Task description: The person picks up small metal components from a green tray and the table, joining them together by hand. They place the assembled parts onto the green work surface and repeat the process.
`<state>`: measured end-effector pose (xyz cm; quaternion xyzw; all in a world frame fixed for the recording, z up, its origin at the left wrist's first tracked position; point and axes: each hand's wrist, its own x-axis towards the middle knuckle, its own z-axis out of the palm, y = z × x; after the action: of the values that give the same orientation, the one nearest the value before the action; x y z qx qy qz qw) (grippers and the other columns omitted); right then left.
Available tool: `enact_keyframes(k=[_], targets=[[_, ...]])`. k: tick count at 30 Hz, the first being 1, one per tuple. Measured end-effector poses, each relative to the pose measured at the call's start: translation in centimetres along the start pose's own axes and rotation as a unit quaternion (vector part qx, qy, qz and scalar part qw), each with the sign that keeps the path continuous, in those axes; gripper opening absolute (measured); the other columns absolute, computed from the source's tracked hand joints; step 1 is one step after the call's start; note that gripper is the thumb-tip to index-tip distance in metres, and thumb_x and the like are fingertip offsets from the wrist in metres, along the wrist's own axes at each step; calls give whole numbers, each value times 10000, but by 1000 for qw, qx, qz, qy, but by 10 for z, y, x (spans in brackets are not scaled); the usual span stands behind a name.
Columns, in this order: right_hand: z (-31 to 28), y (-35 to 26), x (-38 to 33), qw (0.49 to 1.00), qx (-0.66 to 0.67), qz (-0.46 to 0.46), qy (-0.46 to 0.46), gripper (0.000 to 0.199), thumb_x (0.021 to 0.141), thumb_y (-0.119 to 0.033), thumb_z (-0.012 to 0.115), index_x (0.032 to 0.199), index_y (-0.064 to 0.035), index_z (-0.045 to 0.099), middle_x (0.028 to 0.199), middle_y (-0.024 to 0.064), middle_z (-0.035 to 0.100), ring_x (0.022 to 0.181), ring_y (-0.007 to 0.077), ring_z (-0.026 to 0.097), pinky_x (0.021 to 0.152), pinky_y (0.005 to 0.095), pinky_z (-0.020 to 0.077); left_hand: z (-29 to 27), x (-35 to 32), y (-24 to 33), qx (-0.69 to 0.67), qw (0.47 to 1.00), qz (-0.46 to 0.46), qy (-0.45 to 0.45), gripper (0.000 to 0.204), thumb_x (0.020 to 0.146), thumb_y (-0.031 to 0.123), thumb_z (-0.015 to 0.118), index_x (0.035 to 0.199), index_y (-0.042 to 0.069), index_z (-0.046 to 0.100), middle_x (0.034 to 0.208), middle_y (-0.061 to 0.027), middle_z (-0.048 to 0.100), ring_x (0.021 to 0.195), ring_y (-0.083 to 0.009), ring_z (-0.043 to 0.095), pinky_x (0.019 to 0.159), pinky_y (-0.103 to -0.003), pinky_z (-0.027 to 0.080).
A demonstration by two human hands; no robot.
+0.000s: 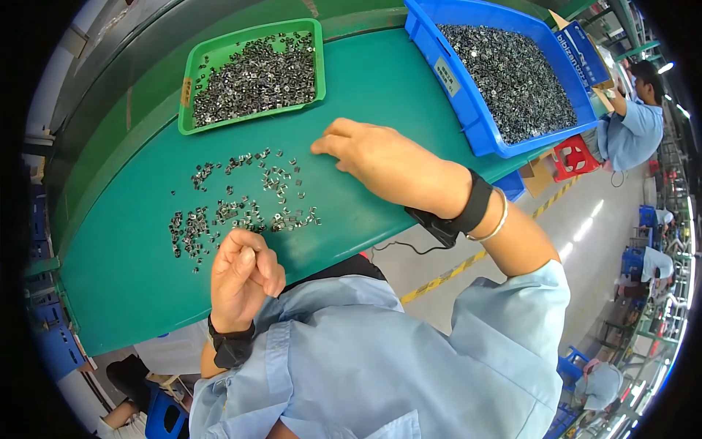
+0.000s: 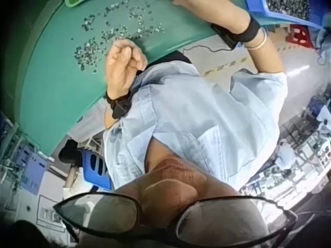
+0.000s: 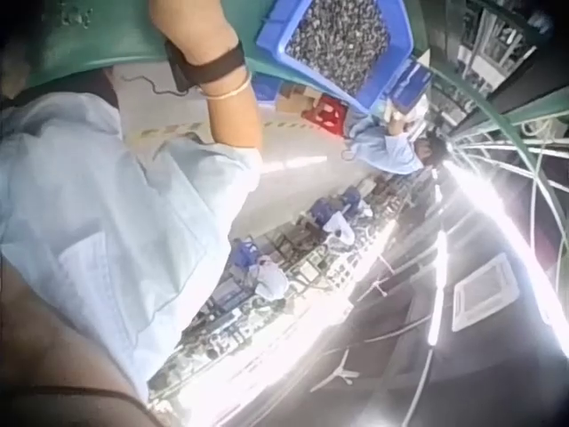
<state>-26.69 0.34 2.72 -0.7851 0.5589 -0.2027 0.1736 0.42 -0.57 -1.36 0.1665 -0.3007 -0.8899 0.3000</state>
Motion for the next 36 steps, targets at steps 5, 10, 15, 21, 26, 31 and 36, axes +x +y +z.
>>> enact_keyframes(k=[5, 10, 15, 21, 26, 31, 36], targets=[[-8, 9, -22, 993, 53, 69, 76, 197, 840, -36, 566, 1034, -32, 601, 948, 115, 586, 896, 262, 574, 771, 340, 468, 0, 0, 0, 0, 1000, 1, -2, 174, 941, 172, 511, 1019, 20, 476, 752, -98, 577, 595, -174, 561, 551, -323, 468], [-6, 17, -41, 986, 38, 124, 104, 184, 844, -46, 569, 1024, -33, 603, 936, 116, 590, 884, 266, 571, 770, 340, 459, 6, 3, -1, 30, 999, 10, 8, 135, 950, 157, 476, 985, 26, 473, 721, -96, 524, 510, -165, 497, 460, -311, 411], [-5, 22, -38, 989, 30, 110, 96, 186, 845, -70, 581, 1027, -37, 599, 939, 113, 579, 869, 268, 571, 764, 339, 457, 7, 4, -1, 32, 999, 15, 11, 132, 949, 151, 477, 980, 23, 475, 729, -96, 524, 511, -166, 499, 457, -309, 413], [-4, 13, -8, 992, 10, 105, 65, 224, 839, -106, 601, 1055, -48, 585, 951, 109, 557, 854, 279, 574, 754, 345, 464, 6, 3, -1, 31, 999, 18, 6, 128, 950, 146, 473, 979, 22, 476, 730, -96, 525, 512, -166, 499, 459, -306, 416], [-2, 8, 16, 997, -13, 78, -6, 214, 827, -114, 610, 1028, -50, 574, 953, 107, 554, 850, 290, 576, 745, 362, 470, 4, 1, 2, 5, 1000, 2, 0, 156, 944, 153, 500, 1003, 12, 471, 754, -103, 581, 603, -175, 567, 558, -321, 472], [-1, 6, 22, 996, -19, 64, -64, 170, 812, -106, 614, 964, -45, 567, 939, 102, 561, 849, 293, 577, 739, 374, 470, 2, 0, 1, -2, 1000, -1, -8, 151, 947, 149, 494, 1003, 11, 470, 770, -101, 583, 619, -171, 569, 572, -322, 477], [-1, 2, 19, 996, -15, 72, -48, 148, 810, -99, 612, 941, -44, 569, 905, 99, 568, 835, 290, 577, 732, 369, 469, 0, 0, 1, -1, 1000, -4, -23, 145, 949, 142, 488, 1006, 10, 471, 781, -98, 584, 632, -167, 571, 589, -322, 481]])
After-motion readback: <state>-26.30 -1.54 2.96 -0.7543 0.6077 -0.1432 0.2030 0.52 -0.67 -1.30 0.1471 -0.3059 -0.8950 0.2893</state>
